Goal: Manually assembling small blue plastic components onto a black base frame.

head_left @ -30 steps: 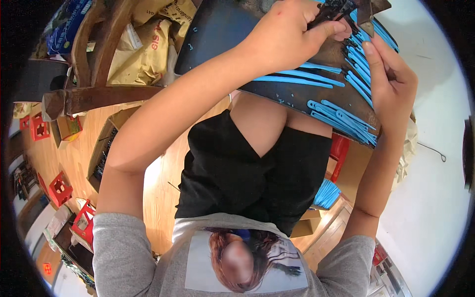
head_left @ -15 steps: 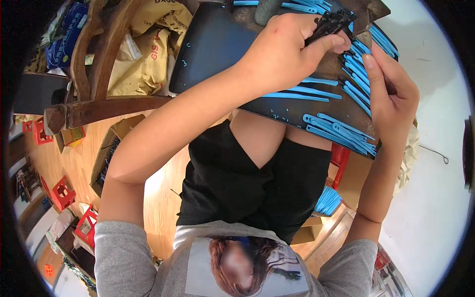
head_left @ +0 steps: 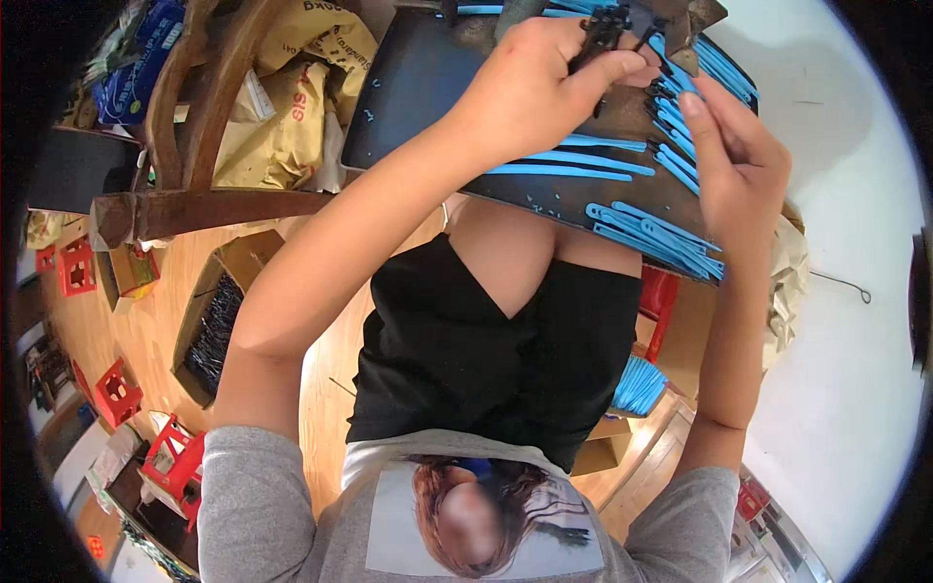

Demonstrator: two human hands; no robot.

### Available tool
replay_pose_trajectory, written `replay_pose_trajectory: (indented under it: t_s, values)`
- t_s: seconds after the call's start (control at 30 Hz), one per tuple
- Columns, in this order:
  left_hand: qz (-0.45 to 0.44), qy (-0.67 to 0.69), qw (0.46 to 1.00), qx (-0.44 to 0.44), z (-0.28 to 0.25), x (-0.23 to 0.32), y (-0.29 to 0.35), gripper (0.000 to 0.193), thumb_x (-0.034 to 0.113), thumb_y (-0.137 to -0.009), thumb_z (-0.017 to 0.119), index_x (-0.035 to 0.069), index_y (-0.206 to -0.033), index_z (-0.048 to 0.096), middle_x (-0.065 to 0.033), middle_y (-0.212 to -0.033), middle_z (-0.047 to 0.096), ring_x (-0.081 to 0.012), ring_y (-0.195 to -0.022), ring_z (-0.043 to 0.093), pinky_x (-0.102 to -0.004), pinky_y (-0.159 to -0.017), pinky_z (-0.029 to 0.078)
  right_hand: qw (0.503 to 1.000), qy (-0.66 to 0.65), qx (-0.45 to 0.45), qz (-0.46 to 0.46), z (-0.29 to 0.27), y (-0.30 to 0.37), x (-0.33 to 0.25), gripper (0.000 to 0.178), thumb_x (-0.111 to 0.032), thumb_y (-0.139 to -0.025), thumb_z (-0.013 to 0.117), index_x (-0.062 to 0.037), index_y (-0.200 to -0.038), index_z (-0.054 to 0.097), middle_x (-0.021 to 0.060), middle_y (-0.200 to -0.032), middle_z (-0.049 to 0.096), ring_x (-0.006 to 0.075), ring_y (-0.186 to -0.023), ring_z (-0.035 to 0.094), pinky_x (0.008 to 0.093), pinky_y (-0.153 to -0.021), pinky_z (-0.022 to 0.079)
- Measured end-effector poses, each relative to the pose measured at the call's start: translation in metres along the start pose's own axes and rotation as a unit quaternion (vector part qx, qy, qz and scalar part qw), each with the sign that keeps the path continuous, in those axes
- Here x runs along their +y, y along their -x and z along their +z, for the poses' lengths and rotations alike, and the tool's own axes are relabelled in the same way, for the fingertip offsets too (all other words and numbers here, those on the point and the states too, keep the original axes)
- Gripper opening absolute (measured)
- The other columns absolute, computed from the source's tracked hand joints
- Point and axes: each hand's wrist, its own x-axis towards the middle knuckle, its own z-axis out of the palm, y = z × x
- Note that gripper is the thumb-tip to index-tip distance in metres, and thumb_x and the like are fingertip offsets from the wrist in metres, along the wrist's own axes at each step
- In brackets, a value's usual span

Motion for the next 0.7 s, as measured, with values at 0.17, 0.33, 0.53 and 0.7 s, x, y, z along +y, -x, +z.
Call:
replay_pose_trajectory:
  t_s: [0.17,0.33,0.53,0.7]
  values:
    - [-0.073,-0.004,0.996,-0.046,-0.016,0.024,0.0,0.018,0.017,-0.087,0.058,0.004,-0.095,0.067,-0.0131,-0.076,0.065,-0.0215,-0.066,0.062,-0.0286,-0.063,0.047,0.996,-0.071,0.021,0.058,0.024,0.004,-0.019,0.017,-0.011,-0.085,0.062,-0.0015,-0.098,0.067,-0.0011,-0.071,0.062,0.0004,-0.062,0.048,0.0166,-0.054,0.037]
    - [-0.108,-0.065,0.989,-0.076,-0.024,0.047,0.011,0.014,0.014,-0.09,0.055,0.002,-0.085,0.06,-0.0034,-0.069,0.057,-0.0088,-0.064,0.05,-0.0237,-0.06,0.043,0.984,-0.069,0.048,0.16,0.038,0.011,-0.028,0.022,-0.02,-0.082,0.066,-0.0039,-0.098,0.066,-0.0013,-0.073,0.06,0.005,-0.063,0.049,0.0195,-0.05,0.035]
    - [-0.091,-0.141,0.985,-0.048,-0.052,0.054,0.012,0.018,0.013,-0.086,0.057,0.001,-0.098,0.063,-0.0131,-0.076,0.066,-0.0226,-0.07,0.065,-0.0279,-0.068,0.048,0.948,-0.147,-0.143,0.243,0.037,-0.023,-0.056,0.05,-0.027,-0.077,0.067,-0.006,-0.119,0.05,0.0187,-0.109,0.048,0.0334,-0.103,0.045,0.0386,-0.083,0.039]
    - [-0.033,-0.085,0.98,0.176,-0.084,0.061,-0.025,0.021,0.012,-0.093,0.051,-0.004,-0.087,0.063,-0.0107,-0.082,0.066,-0.0158,-0.07,0.061,-0.0277,-0.063,0.047,0.928,0.278,-0.247,-0.028,0.05,-0.017,-0.044,0.046,-0.025,-0.079,0.065,-0.008,-0.121,0.052,0.0173,-0.113,0.05,0.0315,-0.107,0.046,0.0392,-0.084,0.039]
